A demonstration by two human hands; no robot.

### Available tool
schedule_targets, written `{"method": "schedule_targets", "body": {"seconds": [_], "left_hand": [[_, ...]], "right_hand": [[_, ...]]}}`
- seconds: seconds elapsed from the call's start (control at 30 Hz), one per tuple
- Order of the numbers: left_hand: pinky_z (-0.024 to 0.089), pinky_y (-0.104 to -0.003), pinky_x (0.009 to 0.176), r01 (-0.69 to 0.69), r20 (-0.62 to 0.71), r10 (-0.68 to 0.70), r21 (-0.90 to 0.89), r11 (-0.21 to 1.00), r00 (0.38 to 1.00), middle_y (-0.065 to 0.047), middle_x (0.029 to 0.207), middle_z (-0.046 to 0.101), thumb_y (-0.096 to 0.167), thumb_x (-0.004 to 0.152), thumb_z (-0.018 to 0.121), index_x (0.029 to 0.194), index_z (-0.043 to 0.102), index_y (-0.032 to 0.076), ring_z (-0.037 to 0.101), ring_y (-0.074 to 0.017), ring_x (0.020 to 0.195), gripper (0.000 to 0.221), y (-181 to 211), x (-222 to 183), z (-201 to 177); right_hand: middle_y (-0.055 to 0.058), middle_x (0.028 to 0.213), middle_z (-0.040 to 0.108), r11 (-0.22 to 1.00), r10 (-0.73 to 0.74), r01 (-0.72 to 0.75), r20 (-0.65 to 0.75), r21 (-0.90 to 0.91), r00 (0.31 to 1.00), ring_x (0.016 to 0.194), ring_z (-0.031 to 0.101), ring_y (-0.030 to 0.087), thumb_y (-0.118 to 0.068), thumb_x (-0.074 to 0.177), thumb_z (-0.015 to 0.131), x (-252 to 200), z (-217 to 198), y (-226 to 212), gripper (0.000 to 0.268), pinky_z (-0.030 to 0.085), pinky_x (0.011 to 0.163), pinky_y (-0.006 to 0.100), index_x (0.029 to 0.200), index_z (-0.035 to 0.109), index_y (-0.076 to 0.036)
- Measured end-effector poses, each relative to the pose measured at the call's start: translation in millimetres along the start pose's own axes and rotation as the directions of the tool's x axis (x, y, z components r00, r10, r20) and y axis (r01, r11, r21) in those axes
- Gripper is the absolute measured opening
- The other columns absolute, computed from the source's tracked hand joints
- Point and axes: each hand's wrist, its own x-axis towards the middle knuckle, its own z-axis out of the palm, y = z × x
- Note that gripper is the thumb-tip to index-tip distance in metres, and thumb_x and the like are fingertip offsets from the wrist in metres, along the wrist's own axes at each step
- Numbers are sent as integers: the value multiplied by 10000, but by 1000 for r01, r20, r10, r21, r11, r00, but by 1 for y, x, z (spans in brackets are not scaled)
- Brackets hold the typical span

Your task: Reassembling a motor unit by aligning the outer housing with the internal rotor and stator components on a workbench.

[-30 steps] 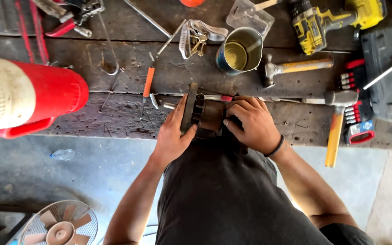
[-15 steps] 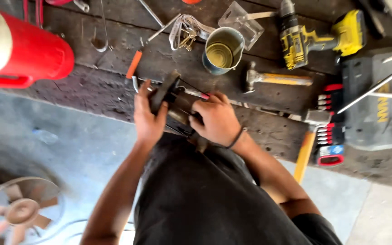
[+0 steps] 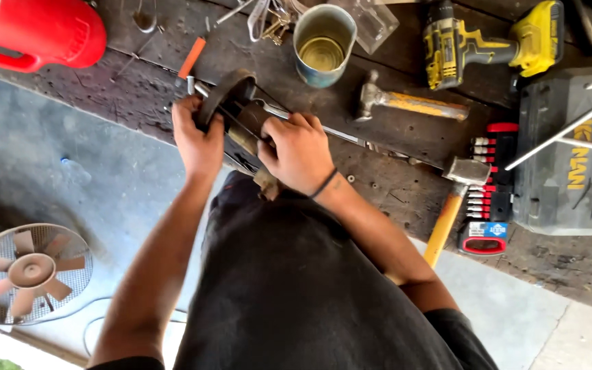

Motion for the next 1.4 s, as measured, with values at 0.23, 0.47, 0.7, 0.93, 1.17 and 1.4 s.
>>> {"method": "schedule_targets", "body": {"seconds": [0.23,0.47,0.7,0.93,1.17,1.4], "left_hand": [[525,-421,658,-96,110,88,66,993,990,-166,1077,599,45,925,694,1298,661,95,644,-352,856,377,34,19,-2],[521,-394,720,-40,118,44,-33,999,992,-152,1098,554,5,882,699,1314,675,71,624,-278,926,437,40,14,-3],[492,-389,695,-40,103,43,-33,999,994,-152,1058,543,0,914,678,1311,670,69,625,-311,915,403,32,15,-5],[457,-382,702,-83,141,88,-38,996,986,-166,1114,565,-44,927,636,1308,675,43,590,-271,898,393,43,18,-7],[507,-461,798,-117,183,130,-81,990,975,-226,1213,635,-53,892,651,1307,659,15,649,-464,1062,420,31,21,-9],[518,-493,811,-56,272,119,-230,972,955,-238,1249,605,-29,900,667,1411,589,32,650,-445,1048,520,37,21,-25]], "right_hand": [[-19,563,604,998,29,-27,-52,57,998,717,679,225,-265,825,704,2,10,11,110,524,858,425,854,630,-190],[-33,564,600,998,8,-7,-25,64,1000,717,676,214,-261,837,679,2,9,13,91,523,865,420,841,608,-206],[-14,484,548,1000,4,-6,-60,-29,998,657,676,224,-239,829,652,8,14,7,124,544,835,407,728,600,-190],[-3,503,573,990,15,-19,-28,-141,999,680,696,238,-245,814,670,10,8,-2,135,564,817,402,713,626,-167],[21,585,619,998,10,-12,-37,-69,999,719,679,254,-218,876,663,9,2,-6,78,559,837,406,829,650,-157],[-21,646,642,999,5,-3,68,-38,998,770,676,220,-255,905,669,10,1,0,55,552,840,391,883,662,-206]]}}
